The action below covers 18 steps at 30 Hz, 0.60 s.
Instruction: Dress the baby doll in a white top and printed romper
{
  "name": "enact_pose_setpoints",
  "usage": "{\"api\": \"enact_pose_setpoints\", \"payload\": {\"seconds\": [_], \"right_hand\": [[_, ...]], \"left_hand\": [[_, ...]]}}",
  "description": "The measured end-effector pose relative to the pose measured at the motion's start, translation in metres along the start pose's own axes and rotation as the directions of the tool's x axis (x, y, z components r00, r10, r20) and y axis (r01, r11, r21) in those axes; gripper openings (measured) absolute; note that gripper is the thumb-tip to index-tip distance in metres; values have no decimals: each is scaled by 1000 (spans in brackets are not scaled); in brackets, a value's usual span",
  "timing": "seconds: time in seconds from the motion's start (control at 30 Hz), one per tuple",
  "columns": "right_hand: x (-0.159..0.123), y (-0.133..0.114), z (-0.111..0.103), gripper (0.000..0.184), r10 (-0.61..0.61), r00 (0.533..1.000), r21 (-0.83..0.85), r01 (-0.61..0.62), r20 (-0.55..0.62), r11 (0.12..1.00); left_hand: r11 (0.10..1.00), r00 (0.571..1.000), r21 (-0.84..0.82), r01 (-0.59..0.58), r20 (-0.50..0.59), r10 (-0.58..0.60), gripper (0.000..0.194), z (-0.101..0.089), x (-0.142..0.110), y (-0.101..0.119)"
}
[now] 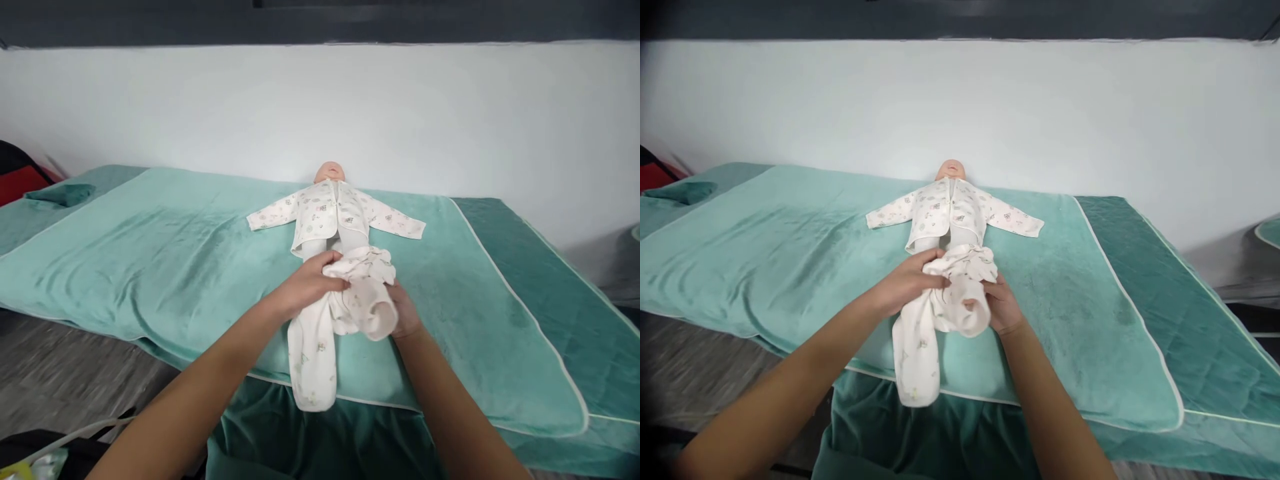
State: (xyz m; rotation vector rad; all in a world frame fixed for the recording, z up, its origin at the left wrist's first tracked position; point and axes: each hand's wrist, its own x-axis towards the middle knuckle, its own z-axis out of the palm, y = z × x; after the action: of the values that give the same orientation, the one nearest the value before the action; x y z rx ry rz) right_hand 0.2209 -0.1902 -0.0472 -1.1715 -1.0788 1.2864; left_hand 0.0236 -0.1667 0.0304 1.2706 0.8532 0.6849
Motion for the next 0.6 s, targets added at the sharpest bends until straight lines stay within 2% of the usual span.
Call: {"api": "enact_pose_setpoints", "payload": {"seconds": [0.1,0.13,0.23,0.33,0.4,0.5,0.6], "right_hand": [[10,-2,4,50,-28,999,176,22,34,984],[15,-3,4,51,-34,998,186,25,44,982],[35,-6,-4,36,-76,997,71,78,-27,994],[54,-8,-11,20,-128,977,-18,127,-172,992],[62,-7,-11,19,-129,969,-66,117,-212,991],[65,-5,-8,21,-148,965,-140,120,-216,983],[61,-11,-8,27,-281,951,-251,242,-132,937]], "left_hand": [[983,984,146,-110,-125,129,18,-8,19,-1],[972,971,195,-128,-174,163,16,-9,25,-1],[939,907,307,-155,-332,258,15,-9,39,-1],[940,867,293,-173,-407,287,14,-8,48,-2],[954,878,223,-199,-392,275,16,-9,49,-4],[982,949,15,-189,-256,186,27,-19,43,-12],[962,980,-243,-129,-178,87,39,-34,35,-27]]}}
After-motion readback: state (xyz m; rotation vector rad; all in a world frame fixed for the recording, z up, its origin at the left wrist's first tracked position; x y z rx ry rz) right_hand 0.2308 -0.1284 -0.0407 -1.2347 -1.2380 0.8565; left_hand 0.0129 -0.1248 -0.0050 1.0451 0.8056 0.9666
